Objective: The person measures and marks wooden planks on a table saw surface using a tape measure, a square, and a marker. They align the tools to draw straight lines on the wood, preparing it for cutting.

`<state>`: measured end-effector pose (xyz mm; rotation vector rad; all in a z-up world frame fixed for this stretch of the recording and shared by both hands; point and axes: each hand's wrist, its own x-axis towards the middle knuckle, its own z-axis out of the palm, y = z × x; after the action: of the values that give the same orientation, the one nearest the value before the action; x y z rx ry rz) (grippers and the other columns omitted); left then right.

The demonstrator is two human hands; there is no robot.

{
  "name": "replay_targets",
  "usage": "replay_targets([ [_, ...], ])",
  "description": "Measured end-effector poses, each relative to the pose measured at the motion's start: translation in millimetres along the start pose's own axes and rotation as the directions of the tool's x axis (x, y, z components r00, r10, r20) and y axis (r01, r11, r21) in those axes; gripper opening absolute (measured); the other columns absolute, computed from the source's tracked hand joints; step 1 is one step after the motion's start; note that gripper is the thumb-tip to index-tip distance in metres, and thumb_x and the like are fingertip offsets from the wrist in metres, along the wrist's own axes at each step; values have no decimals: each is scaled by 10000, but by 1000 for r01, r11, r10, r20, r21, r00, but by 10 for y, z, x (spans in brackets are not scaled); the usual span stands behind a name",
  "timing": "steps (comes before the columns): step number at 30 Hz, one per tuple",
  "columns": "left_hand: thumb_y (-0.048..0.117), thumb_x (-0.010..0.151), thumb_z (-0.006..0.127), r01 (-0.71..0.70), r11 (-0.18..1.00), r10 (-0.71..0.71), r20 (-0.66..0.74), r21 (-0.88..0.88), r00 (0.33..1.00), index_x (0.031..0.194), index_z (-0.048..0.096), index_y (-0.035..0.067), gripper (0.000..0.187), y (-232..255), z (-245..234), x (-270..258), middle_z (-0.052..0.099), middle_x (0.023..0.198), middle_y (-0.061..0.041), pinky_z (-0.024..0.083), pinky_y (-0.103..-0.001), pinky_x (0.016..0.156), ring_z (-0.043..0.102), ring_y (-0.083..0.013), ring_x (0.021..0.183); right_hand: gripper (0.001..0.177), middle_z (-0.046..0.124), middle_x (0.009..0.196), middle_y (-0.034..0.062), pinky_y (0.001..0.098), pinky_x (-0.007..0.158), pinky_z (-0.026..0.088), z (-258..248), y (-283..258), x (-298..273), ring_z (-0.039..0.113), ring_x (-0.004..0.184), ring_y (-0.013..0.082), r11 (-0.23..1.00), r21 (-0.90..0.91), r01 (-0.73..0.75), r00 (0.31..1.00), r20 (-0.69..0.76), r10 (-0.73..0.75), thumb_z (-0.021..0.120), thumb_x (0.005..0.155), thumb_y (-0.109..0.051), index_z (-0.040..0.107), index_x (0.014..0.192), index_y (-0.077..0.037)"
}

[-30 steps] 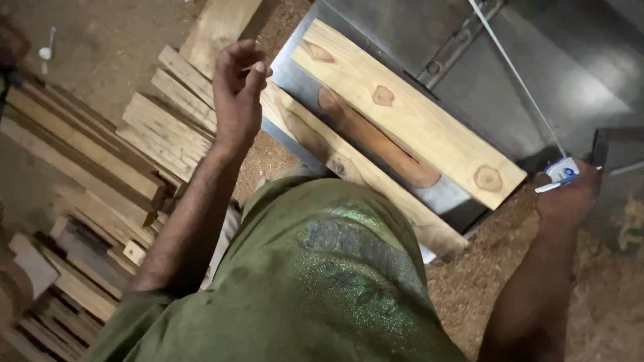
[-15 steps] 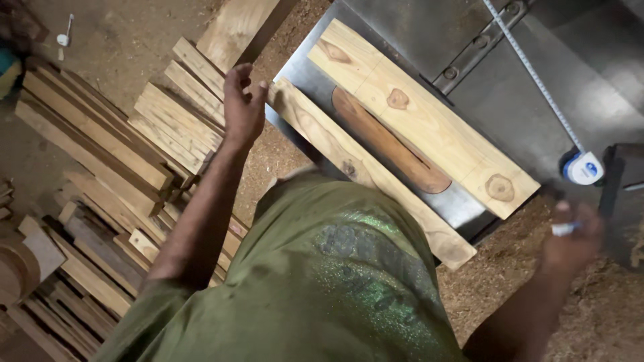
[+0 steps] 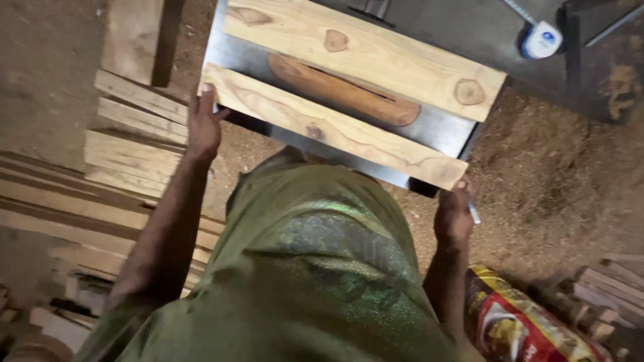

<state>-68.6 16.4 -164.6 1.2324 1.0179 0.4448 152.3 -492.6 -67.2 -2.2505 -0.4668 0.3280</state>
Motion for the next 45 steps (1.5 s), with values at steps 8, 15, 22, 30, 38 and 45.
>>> replay_targets([
  [8,544,1024,467,111,959,-104,-42,262,994,1494,468,34,693,539,209,-18,658,1329,-209,531,-379,815,679,-313,1046,531,546,1436,164,487,1134,498,61,31,18,573,1332,301,777,592,-215,971,44,235,437,1120,-430,383,1410,11],
  [15,568,1067,406,-126,806,140,21,578,990,1342,595,-31,686,766,286,90,689,1201,-296,483,-483,983,654,-441,1141,565,633,1311,170,475,1009,590,114,454,342,677,1190,322,589,710,-386,814,-38,580,540,1064,-471,477,1389,-14],
  [22,625,1023,379,-62,755,75,7,653,997,1332,603,-13,744,844,290,108,695,1191,-289,472,-509,1003,641,-472,1159,607,642,1300,202,475,973,582,102,308,380,682,1175,346,634,651,-417,797,-74,600,491,1069,-516,446,1411,-17],
  [30,622,1038,393,-97,758,128,-2,645,992,1382,541,-54,773,716,248,111,649,1235,-321,449,-503,1012,611,-482,1175,527,655,1324,200,478,1052,567,138,-39,356,685,1223,337,622,656,-427,778,-84,623,470,1061,-465,425,1375,-44],
  [38,636,1025,366,-121,790,144,10,601,990,1321,609,-25,764,818,294,57,683,1201,-304,478,-507,1004,636,-479,1157,561,636,1290,217,478,1036,584,175,-23,369,694,1194,350,653,653,-384,781,-148,607,469,1061,-468,465,1331,24],
  [45,668,1007,391,-47,718,118,-54,695,992,1216,656,-4,751,957,429,238,688,1096,-290,466,-556,928,643,-495,1063,756,572,1392,272,480,1015,545,131,94,609,671,1230,372,674,592,-442,769,-136,624,455,1045,-580,405,1420,75],
])
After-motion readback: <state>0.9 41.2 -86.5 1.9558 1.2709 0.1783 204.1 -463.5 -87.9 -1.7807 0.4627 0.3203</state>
